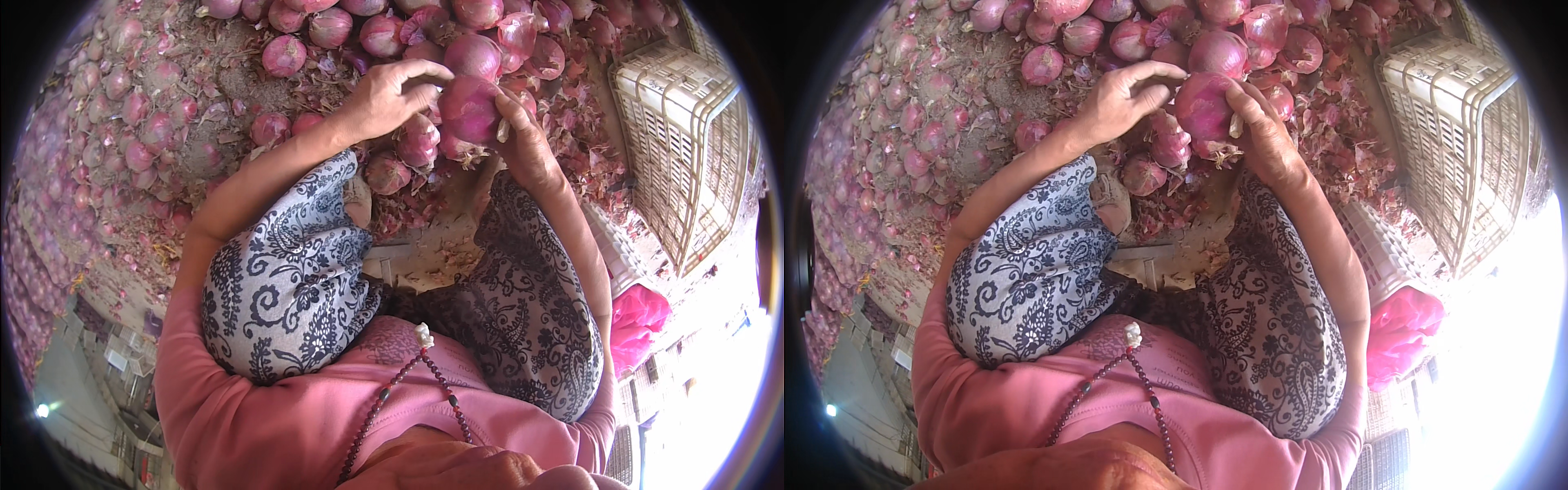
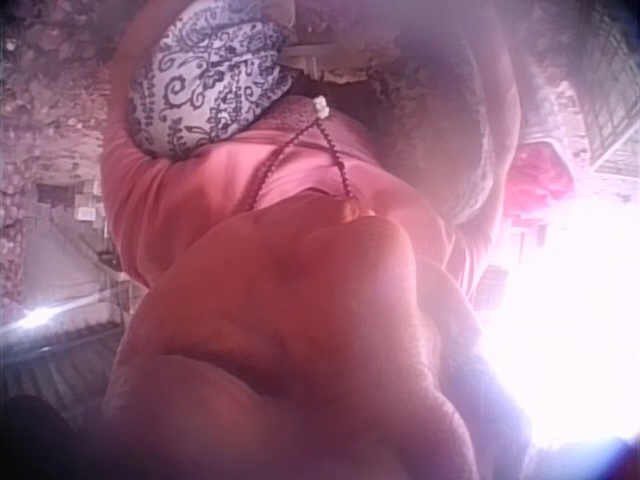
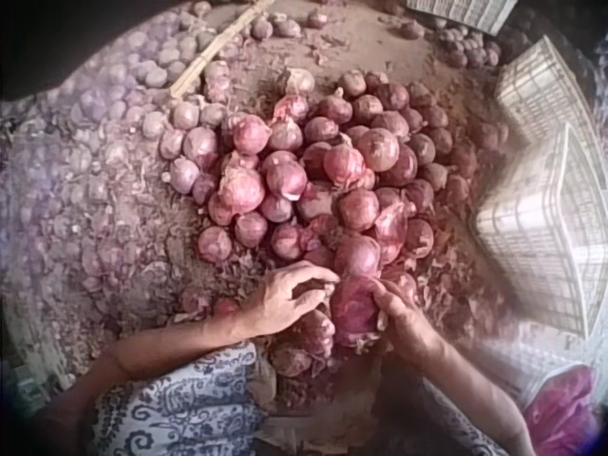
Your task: The person sorts red onions by hand while sitting on the floor, picking up individual onions, removing loose skins, and placing them into baskets.
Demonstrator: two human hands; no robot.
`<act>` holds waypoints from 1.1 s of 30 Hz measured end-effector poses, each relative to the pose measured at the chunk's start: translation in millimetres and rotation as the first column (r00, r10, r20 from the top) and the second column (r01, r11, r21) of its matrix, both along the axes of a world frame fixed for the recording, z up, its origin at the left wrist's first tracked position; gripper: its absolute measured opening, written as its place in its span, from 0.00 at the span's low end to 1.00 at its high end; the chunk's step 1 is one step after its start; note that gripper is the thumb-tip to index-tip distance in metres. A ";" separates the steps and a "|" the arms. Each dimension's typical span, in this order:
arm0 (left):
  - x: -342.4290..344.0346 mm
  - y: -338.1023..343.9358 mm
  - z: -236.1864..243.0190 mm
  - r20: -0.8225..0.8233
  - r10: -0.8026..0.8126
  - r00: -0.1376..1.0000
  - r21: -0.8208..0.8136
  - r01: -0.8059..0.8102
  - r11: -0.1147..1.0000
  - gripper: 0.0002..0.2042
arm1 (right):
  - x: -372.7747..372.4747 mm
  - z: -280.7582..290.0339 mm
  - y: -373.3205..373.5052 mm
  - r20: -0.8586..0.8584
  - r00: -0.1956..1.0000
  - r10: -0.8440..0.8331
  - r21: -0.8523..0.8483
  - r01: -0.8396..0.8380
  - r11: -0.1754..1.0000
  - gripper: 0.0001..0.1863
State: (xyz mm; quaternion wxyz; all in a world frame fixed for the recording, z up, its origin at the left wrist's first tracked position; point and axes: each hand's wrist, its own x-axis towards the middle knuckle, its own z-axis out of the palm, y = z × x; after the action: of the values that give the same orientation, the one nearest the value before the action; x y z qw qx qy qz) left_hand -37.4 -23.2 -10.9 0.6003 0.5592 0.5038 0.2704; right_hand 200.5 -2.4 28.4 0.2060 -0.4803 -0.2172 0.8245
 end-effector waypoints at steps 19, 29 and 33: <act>24.1 -14.2 16.6 -0.004 0.142 0.990 0.232 -0.137 0.963 0.07 | 6.4 -23.7 -7.4 0.232 0.966 0.111 0.213 -0.162 0.964 0.31; 20.7 -9.0 -1.0 -0.033 -0.179 0.983 -0.014 0.179 0.984 0.44 | 13.5 -34.9 -5.2 0.101 0.992 0.073 0.076 -0.081 0.994 0.26; 25.9 -16.4 -18.1 -0.010 -0.101 0.995 -0.106 0.099 0.989 0.35 | 8.3 -19.1 2.8 -0.057 0.985 0.163 0.201 -0.149 0.968 0.29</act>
State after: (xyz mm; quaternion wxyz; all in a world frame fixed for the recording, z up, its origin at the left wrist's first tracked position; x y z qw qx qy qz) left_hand -11.5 -39.6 -29.0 0.6378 0.5533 0.4935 0.2087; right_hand 208.8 0.3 9.3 0.1946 -0.4086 -0.3268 0.8297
